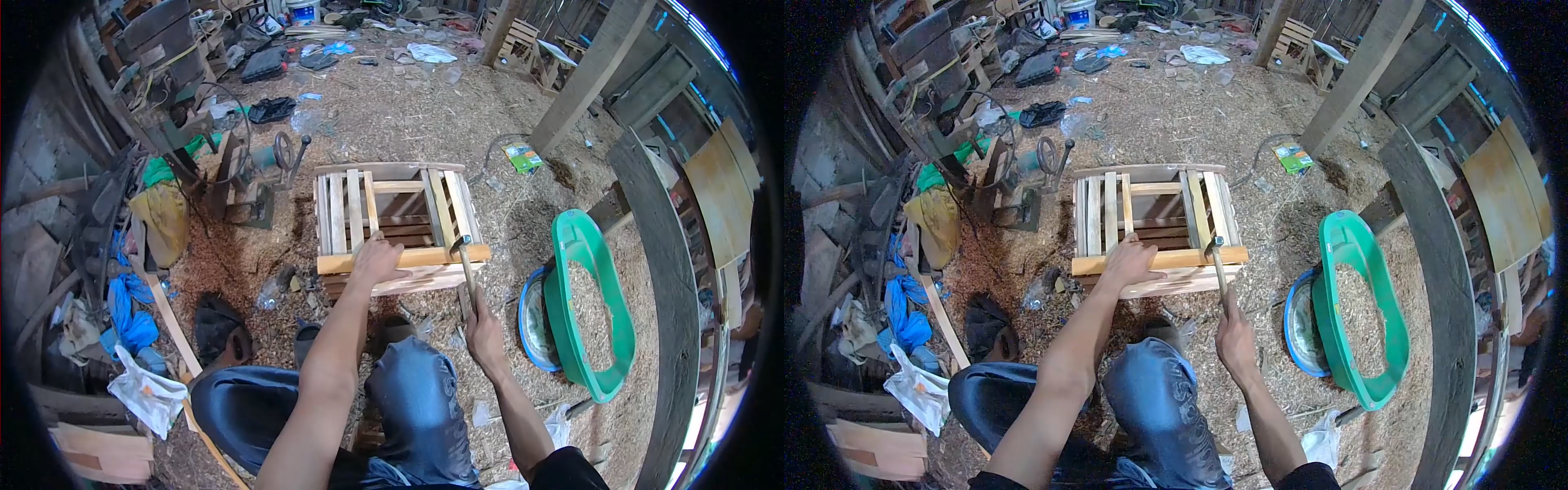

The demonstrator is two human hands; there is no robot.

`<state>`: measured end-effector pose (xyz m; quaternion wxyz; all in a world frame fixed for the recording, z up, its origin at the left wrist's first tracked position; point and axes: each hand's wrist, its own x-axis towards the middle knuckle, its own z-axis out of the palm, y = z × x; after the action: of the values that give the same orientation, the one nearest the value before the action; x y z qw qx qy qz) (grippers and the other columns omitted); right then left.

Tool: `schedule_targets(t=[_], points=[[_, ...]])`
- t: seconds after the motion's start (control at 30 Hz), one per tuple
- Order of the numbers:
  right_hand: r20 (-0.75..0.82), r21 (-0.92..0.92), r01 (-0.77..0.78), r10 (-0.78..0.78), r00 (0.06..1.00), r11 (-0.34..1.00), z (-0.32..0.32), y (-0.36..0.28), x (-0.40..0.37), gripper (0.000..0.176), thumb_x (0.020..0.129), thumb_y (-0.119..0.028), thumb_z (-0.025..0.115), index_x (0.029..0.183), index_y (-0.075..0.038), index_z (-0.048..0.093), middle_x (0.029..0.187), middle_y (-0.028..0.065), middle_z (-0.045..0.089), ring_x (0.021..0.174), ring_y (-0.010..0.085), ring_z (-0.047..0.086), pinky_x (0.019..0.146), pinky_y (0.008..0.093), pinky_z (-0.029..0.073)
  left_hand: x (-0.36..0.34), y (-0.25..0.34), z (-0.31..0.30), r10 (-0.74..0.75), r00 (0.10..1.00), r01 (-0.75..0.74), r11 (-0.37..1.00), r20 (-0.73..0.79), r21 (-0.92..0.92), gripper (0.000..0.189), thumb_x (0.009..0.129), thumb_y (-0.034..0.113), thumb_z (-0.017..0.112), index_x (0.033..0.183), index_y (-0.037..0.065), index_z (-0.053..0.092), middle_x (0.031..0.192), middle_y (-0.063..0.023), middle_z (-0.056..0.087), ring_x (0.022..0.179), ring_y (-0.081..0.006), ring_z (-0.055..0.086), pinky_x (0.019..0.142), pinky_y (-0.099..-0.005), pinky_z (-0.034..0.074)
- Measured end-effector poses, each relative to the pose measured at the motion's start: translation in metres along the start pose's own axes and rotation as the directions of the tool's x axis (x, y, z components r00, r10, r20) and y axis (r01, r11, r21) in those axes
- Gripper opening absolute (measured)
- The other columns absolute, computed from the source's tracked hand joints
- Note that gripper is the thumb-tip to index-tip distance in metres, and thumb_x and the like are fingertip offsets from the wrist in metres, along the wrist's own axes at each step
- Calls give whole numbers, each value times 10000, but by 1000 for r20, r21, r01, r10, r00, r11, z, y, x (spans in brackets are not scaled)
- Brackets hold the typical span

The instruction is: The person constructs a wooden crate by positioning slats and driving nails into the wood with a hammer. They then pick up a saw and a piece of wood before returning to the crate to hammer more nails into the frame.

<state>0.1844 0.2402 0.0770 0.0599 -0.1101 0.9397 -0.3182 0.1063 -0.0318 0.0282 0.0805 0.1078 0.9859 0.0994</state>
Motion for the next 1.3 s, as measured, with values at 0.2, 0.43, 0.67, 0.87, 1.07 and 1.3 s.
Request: schedule_targets(t=[0.2, 0.43, 0.67, 0.87, 1.07, 1.3], points=[[-134, 148, 29, -9, 991, 989, 17, 26, 11, 555, 883, -70, 494, 1410, -18, 327, 1002, 358, 593, 935, 508, 584, 802, 534, 478, 4, -3, 2, -11, 999, 10, 999, -42, -44, 608, 688, 607, 699, 948, 62, 627, 794, -182, 662, 904, -317, 637, 1075, -423, 335], [-180, 138, 88, -63, 982, 987, 19, 35, 37, 519, 894, -128, 519, 1390, -36, 396, 1093, 306, 600, 1004, 459, 592, 859, 471, 495, 3, 1, -4, 2, 1000, -2, 1000, -10, 18, 609, 704, 601, 691, 953, 51, 618, 748, -164, 664, 859, -306, 650, 1075, -413, 331], [-185, 264, 1, 50, 981, 964, 12, 29, 22, 497, 892, -114, 552, 1372, -45, 445, 1098, 278, 625, 1029, 387, 624, 896, 410, 488, 3, -2, 1, 39, 995, -35, 998, -93, 47, 607, 705, 617, 683, 907, 48, 620, 746, -167, 660, 840, -299, 637, 1006, -403, 368], [-68, 235, -28, 45, 997, 972, 9, 19, 9, 491, 880, -41, 534, 1360, -11, 436, 1323, 257, 479, 1228, 372, 473, 1041, 397, 399, 2, -2, 1, 42, 993, -35, 997, -109, 64, 635, 704, 649, 660, 899, 46, 621, 716, -163, 652, 831, -298, 635, 1003, -399, 367], [-98, 290, 19, 10, 995, 957, 13, 17, 1, 480, 886, -22, 508, 1354, 26, 417, 1335, 278, 455, 1235, 381, 463, 1033, 395, 403, 3, -4, 7, 67, 989, -59, 996, -134, 65, 634, 707, 649, 657, 897, 46, 619, 726, -168, 656, 838, -303, 635, 1001, -400, 366], [-55, 307, -33, 52, 997, 951, 18, 15, -1, 505, 897, -22, 496, 1385, 19, 372, 1317, 283, 470, 1200, 390, 493, 993, 395, 438, 4, -4, 4, 34, 998, -32, 998, -54, 45, 619, 710, 636, 662, 906, 51, 616, 773, -183, 666, 879, -317, 633, 1008, -420, 357]])
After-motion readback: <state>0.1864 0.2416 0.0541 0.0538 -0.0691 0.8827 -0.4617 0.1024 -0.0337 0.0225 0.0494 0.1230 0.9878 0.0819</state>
